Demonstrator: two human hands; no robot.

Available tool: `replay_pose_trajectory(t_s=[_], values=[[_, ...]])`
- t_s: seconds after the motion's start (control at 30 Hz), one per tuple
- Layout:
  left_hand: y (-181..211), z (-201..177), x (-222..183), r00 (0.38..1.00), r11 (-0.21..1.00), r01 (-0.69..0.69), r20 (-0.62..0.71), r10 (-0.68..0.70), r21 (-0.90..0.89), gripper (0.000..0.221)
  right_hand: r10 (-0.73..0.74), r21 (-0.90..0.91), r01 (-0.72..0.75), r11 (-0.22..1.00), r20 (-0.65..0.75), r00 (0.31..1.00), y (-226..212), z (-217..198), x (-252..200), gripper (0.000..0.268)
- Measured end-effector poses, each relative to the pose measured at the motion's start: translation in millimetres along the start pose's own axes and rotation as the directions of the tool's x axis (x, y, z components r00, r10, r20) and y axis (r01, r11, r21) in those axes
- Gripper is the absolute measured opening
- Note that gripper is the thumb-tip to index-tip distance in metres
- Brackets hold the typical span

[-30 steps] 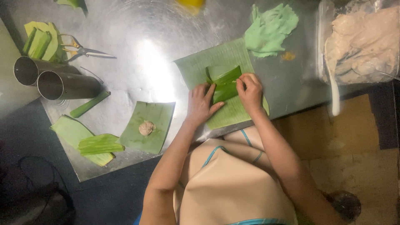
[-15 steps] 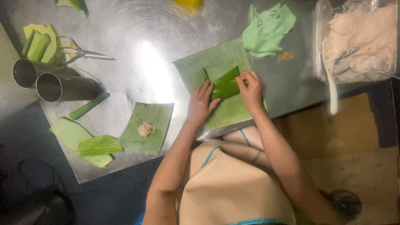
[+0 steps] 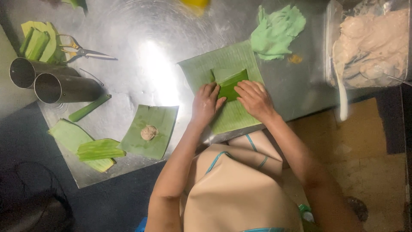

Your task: Wrapping small portions of food paste in banana leaves on a stainless steel production table.

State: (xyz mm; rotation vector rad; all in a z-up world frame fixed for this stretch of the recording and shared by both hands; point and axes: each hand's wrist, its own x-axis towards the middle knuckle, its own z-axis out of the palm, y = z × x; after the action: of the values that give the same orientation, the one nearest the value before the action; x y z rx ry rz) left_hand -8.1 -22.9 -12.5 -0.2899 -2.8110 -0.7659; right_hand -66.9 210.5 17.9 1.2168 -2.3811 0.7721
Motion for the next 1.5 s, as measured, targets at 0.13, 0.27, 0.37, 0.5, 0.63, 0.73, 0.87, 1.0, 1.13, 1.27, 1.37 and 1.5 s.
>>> replay_pose_trajectory(t_s=[0.13, 0.27, 0.37, 0.5, 0.63, 0.73, 0.87, 1.0, 1.13, 1.27, 1.37, 1.5], values=[[18, -22, -5, 0.999, 0.985, 0.018, 0.038, -0.025, 0.174, 0.054, 0.001, -0.004, 0.0, 1.0, 0.038, 0.999, 6, 3, -11, 0.047], [27, -34, -9, 0.98, 0.982, 0.118, 0.144, -0.139, 0.145, 0.055, 0.017, -0.019, -0.016, 1.0, 0.058, 0.998, 5, 5, -11, 0.048], [29, -33, -10, 0.975, 0.977, 0.138, 0.149, -0.163, 0.162, 0.054, 0.083, -0.058, -0.08, 0.995, 0.056, 0.995, -3, 18, -9, 0.043], [31, -29, -12, 0.968, 0.967, 0.166, 0.156, -0.197, 0.196, 0.053, 0.224, -0.123, -0.229, 0.966, -0.053, 0.973, -22, 54, 34, 0.039], [34, -34, -8, 0.96, 0.969, 0.184, 0.182, -0.214, 0.168, 0.053, 0.487, -0.078, -0.482, 0.873, 0.061, 0.871, -48, 58, 102, 0.05], [33, -32, -11, 0.948, 0.966, 0.209, 0.211, -0.239, 0.155, 0.053, 0.605, -0.143, -0.59, 0.795, 0.265, 0.751, -50, 53, 113, 0.059], [32, -28, -12, 0.935, 0.961, 0.243, 0.231, -0.269, 0.135, 0.059, 0.666, -0.155, -0.661, 0.734, 0.351, 0.658, -47, 52, 112, 0.06], [28, -23, -14, 0.935, 0.96, 0.249, 0.227, -0.274, 0.13, 0.059, 0.684, -0.167, -0.672, 0.722, 0.323, 0.654, -42, 62, 105, 0.057], [30, -33, -12, 0.934, 0.963, 0.248, 0.238, -0.267, 0.108, 0.06, 0.673, -0.179, -0.658, 0.731, 0.343, 0.655, -39, 58, 103, 0.057], [22, -31, -13, 0.936, 0.962, 0.254, 0.226, -0.269, 0.096, 0.05, 0.658, -0.188, -0.637, 0.748, 0.341, 0.672, -38, 58, 99, 0.059], [22, -31, -14, 0.935, 0.964, 0.254, 0.236, -0.266, 0.079, 0.049, 0.664, -0.197, -0.64, 0.743, 0.343, 0.665, -38, 59, 96, 0.059], [24, -39, -9, 0.934, 0.957, 0.291, 0.223, -0.28, -0.016, 0.052, 0.658, -0.178, -0.64, 0.747, 0.334, 0.675, -36, 60, 96, 0.058]])
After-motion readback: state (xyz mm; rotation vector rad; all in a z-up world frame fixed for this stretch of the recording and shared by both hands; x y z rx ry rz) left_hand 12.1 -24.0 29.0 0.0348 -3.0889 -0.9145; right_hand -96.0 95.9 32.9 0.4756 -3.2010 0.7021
